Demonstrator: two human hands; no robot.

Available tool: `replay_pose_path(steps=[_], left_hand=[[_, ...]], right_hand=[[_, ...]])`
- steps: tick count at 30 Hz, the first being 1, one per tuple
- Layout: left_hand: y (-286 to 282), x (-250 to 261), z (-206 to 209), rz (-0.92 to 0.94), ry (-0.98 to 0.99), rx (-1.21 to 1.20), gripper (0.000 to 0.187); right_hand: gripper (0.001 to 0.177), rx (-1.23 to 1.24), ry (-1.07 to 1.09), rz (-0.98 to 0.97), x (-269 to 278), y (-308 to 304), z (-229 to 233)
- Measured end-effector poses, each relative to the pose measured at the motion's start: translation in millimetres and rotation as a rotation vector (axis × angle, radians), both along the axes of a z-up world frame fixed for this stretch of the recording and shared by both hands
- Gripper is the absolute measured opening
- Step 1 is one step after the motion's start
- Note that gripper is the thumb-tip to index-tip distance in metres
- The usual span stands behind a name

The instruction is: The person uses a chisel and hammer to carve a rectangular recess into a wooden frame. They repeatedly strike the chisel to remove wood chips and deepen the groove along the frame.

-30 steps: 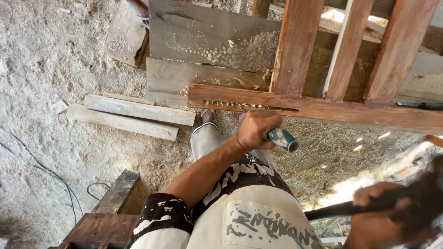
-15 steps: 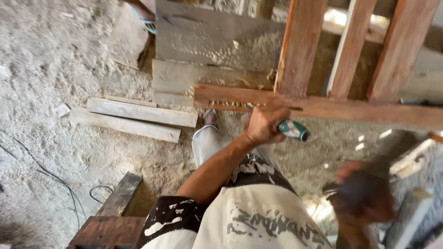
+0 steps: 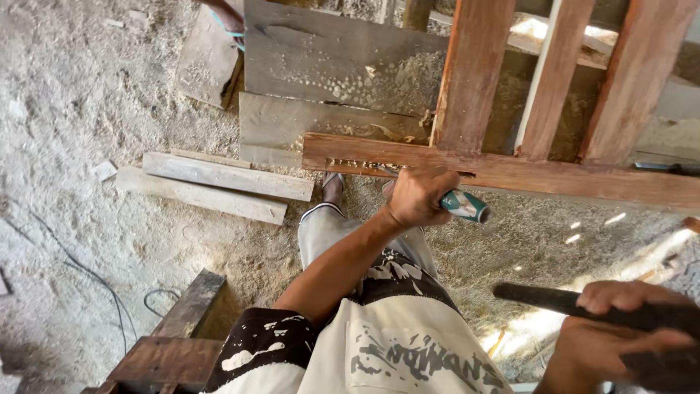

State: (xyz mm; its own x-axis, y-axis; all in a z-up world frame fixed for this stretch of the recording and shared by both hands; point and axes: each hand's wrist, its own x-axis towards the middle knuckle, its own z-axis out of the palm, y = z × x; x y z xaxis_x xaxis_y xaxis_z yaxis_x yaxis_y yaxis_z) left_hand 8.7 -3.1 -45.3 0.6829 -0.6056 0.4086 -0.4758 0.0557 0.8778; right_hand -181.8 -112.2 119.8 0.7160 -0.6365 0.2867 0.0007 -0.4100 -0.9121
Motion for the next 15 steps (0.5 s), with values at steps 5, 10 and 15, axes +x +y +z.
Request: replay_pose_path(steps=[5,10,15], left_hand=[[-7.3,0.5,-7.9,0.011,-0.096,0.065,0.021],[-29.2,-12.9,-41.2,0.032,-0.184,0.000,0.019],[-67.6,-27.5,-69.8,-0.046,-0.199,0.177,0.015]], right_hand=[[0.038,-0.246,0.310,0.047,20.1,5.9,-43.3],[0.024,0.189,0.228,-0.269,-9.5,-2.1,-56.4],[0.034,0.515,0.163,-0.461,-15.9,-13.3,-34.9]])
